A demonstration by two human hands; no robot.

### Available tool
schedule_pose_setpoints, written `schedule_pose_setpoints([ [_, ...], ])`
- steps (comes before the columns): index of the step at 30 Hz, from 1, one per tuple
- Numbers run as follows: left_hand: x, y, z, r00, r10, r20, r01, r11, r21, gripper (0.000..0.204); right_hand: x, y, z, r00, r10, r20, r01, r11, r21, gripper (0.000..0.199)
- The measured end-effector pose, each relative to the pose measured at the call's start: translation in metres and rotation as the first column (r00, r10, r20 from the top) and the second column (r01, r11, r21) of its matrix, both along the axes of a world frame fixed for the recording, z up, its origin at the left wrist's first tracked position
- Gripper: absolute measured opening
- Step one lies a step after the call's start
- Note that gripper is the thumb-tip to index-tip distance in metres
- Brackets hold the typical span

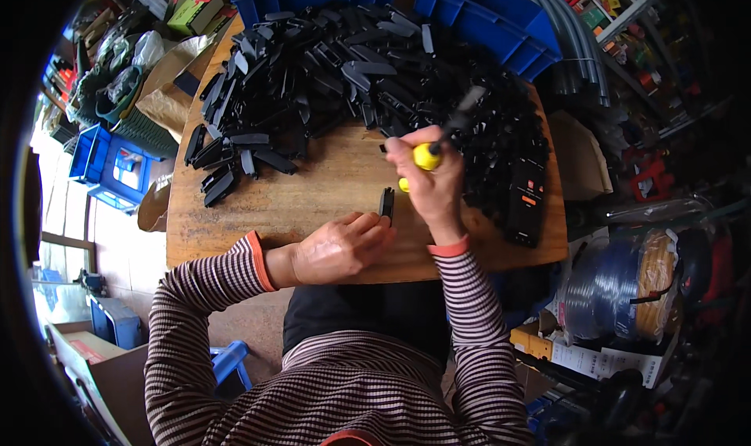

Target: Assembling or prying small black plastic components using a handheld tool at a manufacturing workbench.

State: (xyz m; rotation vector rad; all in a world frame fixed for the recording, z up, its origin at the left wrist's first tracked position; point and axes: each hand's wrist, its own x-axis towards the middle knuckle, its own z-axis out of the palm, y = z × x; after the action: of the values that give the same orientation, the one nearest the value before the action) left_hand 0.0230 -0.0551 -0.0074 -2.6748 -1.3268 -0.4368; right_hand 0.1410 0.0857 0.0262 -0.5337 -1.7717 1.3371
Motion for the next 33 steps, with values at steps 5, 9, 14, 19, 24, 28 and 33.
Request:
schedule_pose_setpoints([
  [5,-0.011,0.025,0.004,0.999,-0.048,-0.01,0.049,0.97,0.237,0.03,0.054,0.013,0.02,0.93,-0.313,0.191,0.278,0.942,0.189,0.014],
  [9,-0.034,0.069,-0.007,0.995,0.036,0.094,-0.05,0.987,0.151,0.037,0.069,0.019,-0.015,0.789,-0.389,0.477,0.162,0.879,0.448,0.018],
  [14,-0.039,0.117,0.002,0.904,0.172,0.391,-0.22,0.972,0.081,0.034,0.066,0.01,-0.014,0.693,-0.423,0.584,0.068,0.845,0.53,0.02],
  [19,-0.054,0.117,0.007,0.964,0.128,0.233,-0.177,0.963,0.205,0.037,0.065,0.019,-0.014,0.711,-0.378,0.593,0.02,0.854,0.52,0.019],
  [24,-0.052,0.073,0.016,0.918,0.218,0.331,-0.235,0.972,0.014,0.034,0.077,0.023,-0.016,0.777,-0.369,0.509,0.226,0.919,0.322,0.015],
  [28,-0.037,0.066,0.01,0.908,0.102,0.406,-0.162,0.98,0.117,0.032,0.064,0.013,-0.009,0.878,-0.281,0.387,0.215,0.954,0.207,0.014],
  [33,-0.044,0.09,0.001,0.993,0.026,0.113,-0.05,0.976,0.213,0.032,0.056,0.005,-0.007,0.897,-0.247,0.368,0.187,0.964,0.191,0.016],
])
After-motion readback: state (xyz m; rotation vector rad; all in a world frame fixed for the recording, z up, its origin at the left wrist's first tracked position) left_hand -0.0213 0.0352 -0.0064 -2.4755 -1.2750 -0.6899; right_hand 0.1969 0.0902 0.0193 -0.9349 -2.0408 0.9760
